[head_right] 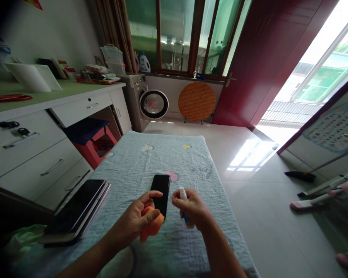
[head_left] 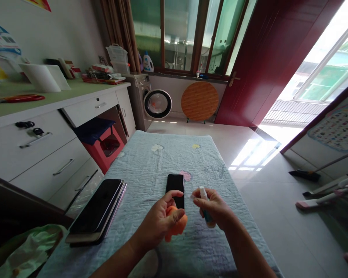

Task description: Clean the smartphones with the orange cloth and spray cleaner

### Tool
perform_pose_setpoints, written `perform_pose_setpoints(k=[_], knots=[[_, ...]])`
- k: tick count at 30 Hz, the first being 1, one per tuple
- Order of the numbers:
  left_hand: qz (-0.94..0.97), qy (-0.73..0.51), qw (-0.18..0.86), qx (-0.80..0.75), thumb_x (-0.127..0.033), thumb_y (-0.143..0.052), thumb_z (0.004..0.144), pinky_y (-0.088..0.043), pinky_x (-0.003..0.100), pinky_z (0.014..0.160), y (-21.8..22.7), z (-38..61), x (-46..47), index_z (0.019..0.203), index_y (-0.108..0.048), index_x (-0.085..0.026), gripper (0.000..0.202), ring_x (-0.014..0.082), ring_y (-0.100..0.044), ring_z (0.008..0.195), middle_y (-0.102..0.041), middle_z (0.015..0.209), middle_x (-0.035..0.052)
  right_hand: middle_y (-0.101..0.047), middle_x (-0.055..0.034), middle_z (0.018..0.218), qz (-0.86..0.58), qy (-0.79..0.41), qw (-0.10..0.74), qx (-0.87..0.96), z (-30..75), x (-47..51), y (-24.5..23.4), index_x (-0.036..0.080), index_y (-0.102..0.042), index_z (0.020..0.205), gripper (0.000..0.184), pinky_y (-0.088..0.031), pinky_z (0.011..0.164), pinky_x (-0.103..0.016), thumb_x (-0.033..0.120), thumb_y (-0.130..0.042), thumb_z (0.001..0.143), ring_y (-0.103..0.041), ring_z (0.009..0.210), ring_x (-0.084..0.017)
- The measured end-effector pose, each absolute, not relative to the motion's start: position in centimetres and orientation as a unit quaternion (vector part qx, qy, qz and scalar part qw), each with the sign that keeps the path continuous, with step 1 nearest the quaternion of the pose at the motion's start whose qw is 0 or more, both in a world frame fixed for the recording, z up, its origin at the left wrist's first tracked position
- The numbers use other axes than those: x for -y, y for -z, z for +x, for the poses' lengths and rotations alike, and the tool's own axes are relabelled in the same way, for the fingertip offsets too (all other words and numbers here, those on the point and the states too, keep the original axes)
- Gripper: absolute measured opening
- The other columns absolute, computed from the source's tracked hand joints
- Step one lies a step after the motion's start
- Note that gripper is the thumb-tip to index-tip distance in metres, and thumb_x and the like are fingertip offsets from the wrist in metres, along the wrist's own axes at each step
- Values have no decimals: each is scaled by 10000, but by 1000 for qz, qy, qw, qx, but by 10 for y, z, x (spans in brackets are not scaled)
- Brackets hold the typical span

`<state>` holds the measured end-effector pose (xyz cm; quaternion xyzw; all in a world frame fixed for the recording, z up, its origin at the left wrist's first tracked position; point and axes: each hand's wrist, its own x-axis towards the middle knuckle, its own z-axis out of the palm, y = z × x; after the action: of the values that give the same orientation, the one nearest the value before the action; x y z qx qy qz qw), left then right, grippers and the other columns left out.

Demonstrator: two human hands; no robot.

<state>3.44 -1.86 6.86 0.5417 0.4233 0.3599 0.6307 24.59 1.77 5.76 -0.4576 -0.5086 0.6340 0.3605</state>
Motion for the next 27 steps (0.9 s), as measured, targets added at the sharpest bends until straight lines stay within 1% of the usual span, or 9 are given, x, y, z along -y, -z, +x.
perform_pose_setpoints(k=[2,4,6,8,14,18,20,23,27], knots=[[481,-382,664,-427,-479,-687,829,-359,189,423,-68,30,19,1265,-471,-191,566,119,-560,475,-626,751,2,-464,64,613,-526,-568,350,527,252,-32,-55,175,-590,789,261,-394,421,-207,410,-680,720,-444,459,-74],[417,-407,686,-434,-403,-765,766,-449,215,546,-69,25,20,1226,-494,-195,573,153,-645,623,-657,860,32,-465,61,590,-585,-491,311,566,258,-48,-52,184,-571,770,155,-377,430,-208,332,-606,740,-446,475,-89],[362,-414,713,-434,-349,-805,721,-490,262,672,-71,20,23,1196,-512,-192,580,199,-676,772,-664,935,50,-474,53,573,-636,-380,260,619,261,-62,-49,189,-556,732,64,-345,456,-205,251,-543,741,-449,496,-95],[324,-401,740,-431,-333,-827,692,-490,295,729,-72,17,27,1154,-527,-174,573,224,-673,822,-675,956,69,-477,46,572,-663,-281,227,656,263,-75,-47,193,-538,696,45,-317,495,-215,209,-523,735,-448,526,-101],[251,-370,802,-397,-298,-852,678,-424,243,686,-67,16,40,990,-601,-124,438,156,-602,741,-687,898,86,-547,-7,736,-668,-192,209,688,267,-100,-38,196,-531,699,66,-338,656,-253,217,-562,754,-503,718,-149],[203,-376,833,-353,-264,-827,700,-404,242,621,-66,16,47,885,-629,-133,302,138,-570,641,-647,752,40,-572,-33,808,-669,-182,195,694,270,-100,-38,195,-554,811,88,-368,718,-274,217,-591,734,-536,807,-182],[193,-389,832,-346,-264,-811,713,-405,236,613,-67,16,48,898,-652,-127,279,133,-567,640,-631,742,26,-578,-25,815,-681,-219,206,668,271,-92,-45,199,-528,930,214,-388,690,-272,221,-592,727,-545,776,-176],[210,-400,822,-348,-270,-791,738,-444,251,722,-69,17,46,978,-678,-99,316,169,-614,787,-676,898,78,-580,0,809,-671,-423,265,548,271,-71,-62,224,-438,1006,265,-409,576,-247,255,-540,763,-542,643,-140],[232,-411,807,-354,-277,-755,786,-456,286,817,-67,23,40,1063,-672,-128,325,202,-635,904,-690,1029,96,-591,3,836,-471,-646,363,479,264,-38,-79,212,-445,925,211,-443,573,-229,308,-584,798,-546,632,-107]])
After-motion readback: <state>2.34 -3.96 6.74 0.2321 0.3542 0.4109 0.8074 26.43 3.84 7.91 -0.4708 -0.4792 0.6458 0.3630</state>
